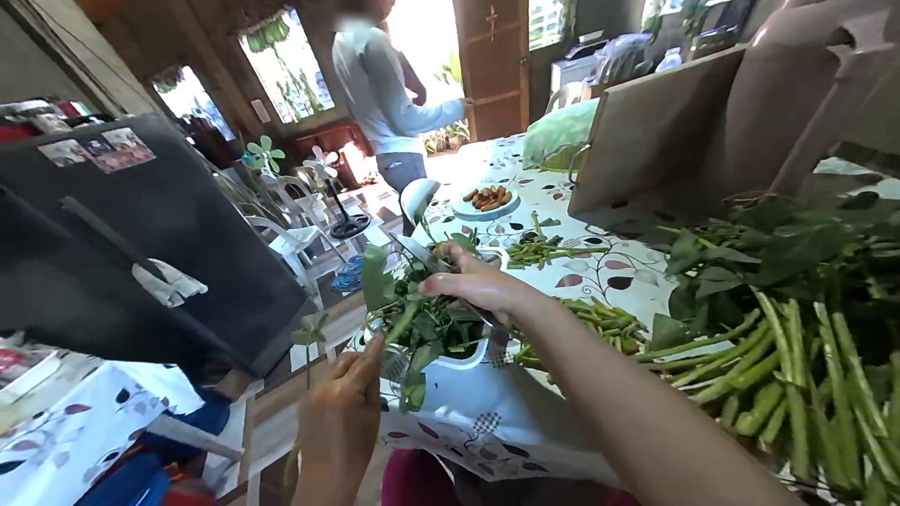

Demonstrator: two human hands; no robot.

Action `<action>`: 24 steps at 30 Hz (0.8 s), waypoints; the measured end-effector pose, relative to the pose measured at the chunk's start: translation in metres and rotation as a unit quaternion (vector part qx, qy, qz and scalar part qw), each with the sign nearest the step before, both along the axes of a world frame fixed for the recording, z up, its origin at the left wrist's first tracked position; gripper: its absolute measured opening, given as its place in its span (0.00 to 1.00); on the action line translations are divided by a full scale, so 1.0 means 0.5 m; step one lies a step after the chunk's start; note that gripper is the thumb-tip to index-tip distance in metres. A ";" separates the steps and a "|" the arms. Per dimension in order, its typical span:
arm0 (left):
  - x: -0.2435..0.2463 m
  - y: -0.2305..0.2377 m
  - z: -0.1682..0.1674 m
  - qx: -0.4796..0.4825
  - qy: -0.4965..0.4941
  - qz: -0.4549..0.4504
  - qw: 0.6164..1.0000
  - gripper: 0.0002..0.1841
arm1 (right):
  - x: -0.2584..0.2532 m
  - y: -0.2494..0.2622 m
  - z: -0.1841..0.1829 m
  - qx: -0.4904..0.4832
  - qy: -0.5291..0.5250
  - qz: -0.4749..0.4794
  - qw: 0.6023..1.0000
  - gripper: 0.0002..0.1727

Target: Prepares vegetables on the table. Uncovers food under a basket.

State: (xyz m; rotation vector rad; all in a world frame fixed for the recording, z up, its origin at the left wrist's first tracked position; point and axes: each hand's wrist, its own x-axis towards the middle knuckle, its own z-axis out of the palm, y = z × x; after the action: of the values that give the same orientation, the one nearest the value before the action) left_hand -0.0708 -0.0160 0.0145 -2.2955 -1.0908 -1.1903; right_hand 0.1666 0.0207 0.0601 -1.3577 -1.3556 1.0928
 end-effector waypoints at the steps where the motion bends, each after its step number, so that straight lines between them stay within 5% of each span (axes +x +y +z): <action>1: 0.000 -0.006 -0.003 -0.003 0.000 0.012 1.000 0.16 | -0.005 0.009 -0.001 -0.004 0.017 -0.021 1.000 0.46; 3: -0.008 -0.013 -0.006 -0.003 -0.008 0.030 1.000 0.16 | 0.000 0.020 -0.006 -0.008 0.045 -0.050 0.998 0.42; 6: -0.021 0.007 -0.009 -0.009 -0.014 0.037 0.999 0.15 | 0.038 0.011 0.001 -0.062 0.143 0.062 0.986 0.24; 8: -0.018 0.030 -0.017 -0.017 -0.027 0.034 0.999 0.15 | 0.060 0.011 -0.012 -0.092 0.217 0.169 0.957 0.30; 15: 0.008 0.056 -0.051 -0.017 -0.041 -0.016 0.999 0.15 | 0.072 0.020 -0.071 -0.117 0.315 0.324 0.885 0.22; 17: 0.008 0.059 -0.056 -0.012 -0.034 -0.024 0.999 0.15 | 0.068 0.023 -0.072 -0.096 0.300 0.338 0.887 0.21; 20: 0.008 0.054 -0.050 -0.021 -0.029 -0.021 0.999 0.15 | 0.048 0.009 -0.058 -0.033 0.196 0.260 0.945 0.15; 24: 0.018 0.038 -0.040 -0.035 -0.010 -0.017 0.999 0.16 | 0.001 -0.011 -0.027 -0.046 0.060 0.103 0.992 0.43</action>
State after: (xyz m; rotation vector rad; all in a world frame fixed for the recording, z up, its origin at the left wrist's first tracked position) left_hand -0.0619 0.0031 -0.0054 -2.3679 -1.1222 -1.2075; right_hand 0.1671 0.0150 0.0467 -1.2143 -1.3934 1.3688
